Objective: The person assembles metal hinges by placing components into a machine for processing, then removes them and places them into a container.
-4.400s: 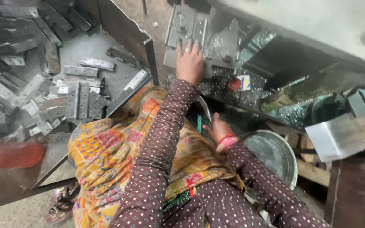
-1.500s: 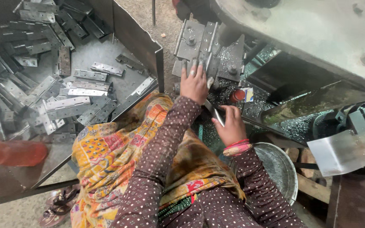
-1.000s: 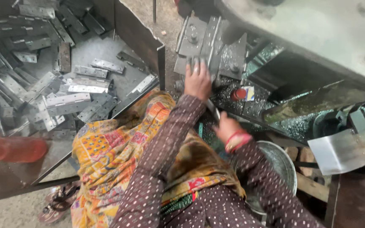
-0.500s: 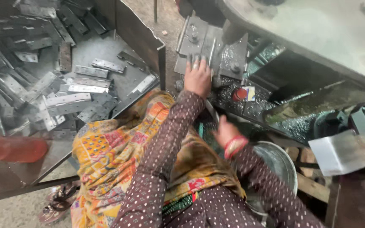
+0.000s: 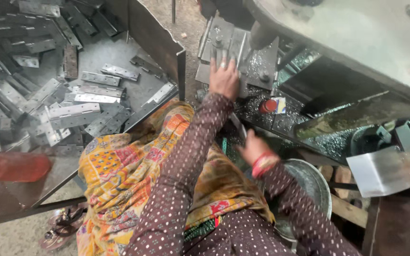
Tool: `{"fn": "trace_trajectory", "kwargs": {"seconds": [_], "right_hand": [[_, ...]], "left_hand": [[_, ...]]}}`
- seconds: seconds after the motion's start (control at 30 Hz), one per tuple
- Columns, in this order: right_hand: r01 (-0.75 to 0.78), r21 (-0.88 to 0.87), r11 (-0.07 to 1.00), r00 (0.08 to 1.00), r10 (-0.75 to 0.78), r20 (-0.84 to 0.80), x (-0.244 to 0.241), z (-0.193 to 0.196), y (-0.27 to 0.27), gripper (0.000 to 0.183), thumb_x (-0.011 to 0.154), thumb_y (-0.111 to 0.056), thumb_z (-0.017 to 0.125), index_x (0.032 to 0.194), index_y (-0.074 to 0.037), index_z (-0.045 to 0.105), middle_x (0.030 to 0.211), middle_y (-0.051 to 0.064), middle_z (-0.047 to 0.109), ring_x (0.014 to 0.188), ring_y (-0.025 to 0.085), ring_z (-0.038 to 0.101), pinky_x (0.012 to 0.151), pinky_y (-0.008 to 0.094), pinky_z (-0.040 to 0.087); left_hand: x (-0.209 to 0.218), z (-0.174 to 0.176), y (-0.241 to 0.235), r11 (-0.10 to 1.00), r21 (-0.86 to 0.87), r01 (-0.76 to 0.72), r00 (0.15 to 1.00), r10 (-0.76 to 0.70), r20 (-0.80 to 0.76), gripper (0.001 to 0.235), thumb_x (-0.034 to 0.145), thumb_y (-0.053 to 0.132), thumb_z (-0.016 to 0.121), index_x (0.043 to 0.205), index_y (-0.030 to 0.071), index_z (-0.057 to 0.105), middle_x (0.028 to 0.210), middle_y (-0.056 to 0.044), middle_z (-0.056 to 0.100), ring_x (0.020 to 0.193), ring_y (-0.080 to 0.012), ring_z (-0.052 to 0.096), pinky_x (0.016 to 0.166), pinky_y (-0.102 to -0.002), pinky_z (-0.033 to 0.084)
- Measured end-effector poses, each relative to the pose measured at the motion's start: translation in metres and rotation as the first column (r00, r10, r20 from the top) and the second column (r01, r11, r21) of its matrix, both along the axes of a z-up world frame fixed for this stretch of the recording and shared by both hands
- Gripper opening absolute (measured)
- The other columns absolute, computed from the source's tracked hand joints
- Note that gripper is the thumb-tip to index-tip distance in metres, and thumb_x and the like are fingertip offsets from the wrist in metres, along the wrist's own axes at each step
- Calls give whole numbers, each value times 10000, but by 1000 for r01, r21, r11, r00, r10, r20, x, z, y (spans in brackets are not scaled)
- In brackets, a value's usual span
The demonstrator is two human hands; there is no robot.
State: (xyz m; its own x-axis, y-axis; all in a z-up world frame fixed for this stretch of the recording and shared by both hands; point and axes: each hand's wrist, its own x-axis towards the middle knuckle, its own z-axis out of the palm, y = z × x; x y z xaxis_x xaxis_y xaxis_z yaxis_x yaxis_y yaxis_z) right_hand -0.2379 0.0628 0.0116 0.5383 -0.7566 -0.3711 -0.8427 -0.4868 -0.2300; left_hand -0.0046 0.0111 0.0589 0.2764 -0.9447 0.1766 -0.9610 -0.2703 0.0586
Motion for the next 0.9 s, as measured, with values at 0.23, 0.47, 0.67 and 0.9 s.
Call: {"fn": "trace_trajectory", "kwargs": {"seconds": [0.23,0.47,0.67,0.9], "right_hand": [[76,-5,997,992,-75,104,-21,-33,46,690,880,-417,738,1332,29,468,800,288,703,755,491,700,640,570,549],[72,-94,993,979,-52,195,-13,-34,31,725,845,-448,791,1325,4,488,903,255,697,796,462,695,652,551,553],[189,-544,818,802,191,566,8,80,40,690,813,-168,849,1390,-63,485,1328,199,510,1253,389,547,1031,493,496],[262,-330,907,661,81,746,9,91,46,702,862,-57,795,1465,-50,436,1464,230,372,1338,398,505,1047,428,502]], "left_hand": [[20,8,-28,997,80,-16,987,29,-158,304,1004,216,540,1235,138,722,1617,-71,399,1551,-297,230,1235,-640,97],[21,9,-24,999,30,35,985,-30,-169,304,962,157,526,1193,151,724,1607,-47,400,1523,-255,240,1206,-672,78],[-22,26,73,996,-43,83,996,-83,-11,286,952,196,587,1171,79,729,1413,-132,548,1525,-299,328,1218,-707,158],[-29,12,133,819,-547,171,983,-180,37,162,963,156,645,1083,58,690,1326,-97,579,1355,-283,491,1125,-674,305]]}}
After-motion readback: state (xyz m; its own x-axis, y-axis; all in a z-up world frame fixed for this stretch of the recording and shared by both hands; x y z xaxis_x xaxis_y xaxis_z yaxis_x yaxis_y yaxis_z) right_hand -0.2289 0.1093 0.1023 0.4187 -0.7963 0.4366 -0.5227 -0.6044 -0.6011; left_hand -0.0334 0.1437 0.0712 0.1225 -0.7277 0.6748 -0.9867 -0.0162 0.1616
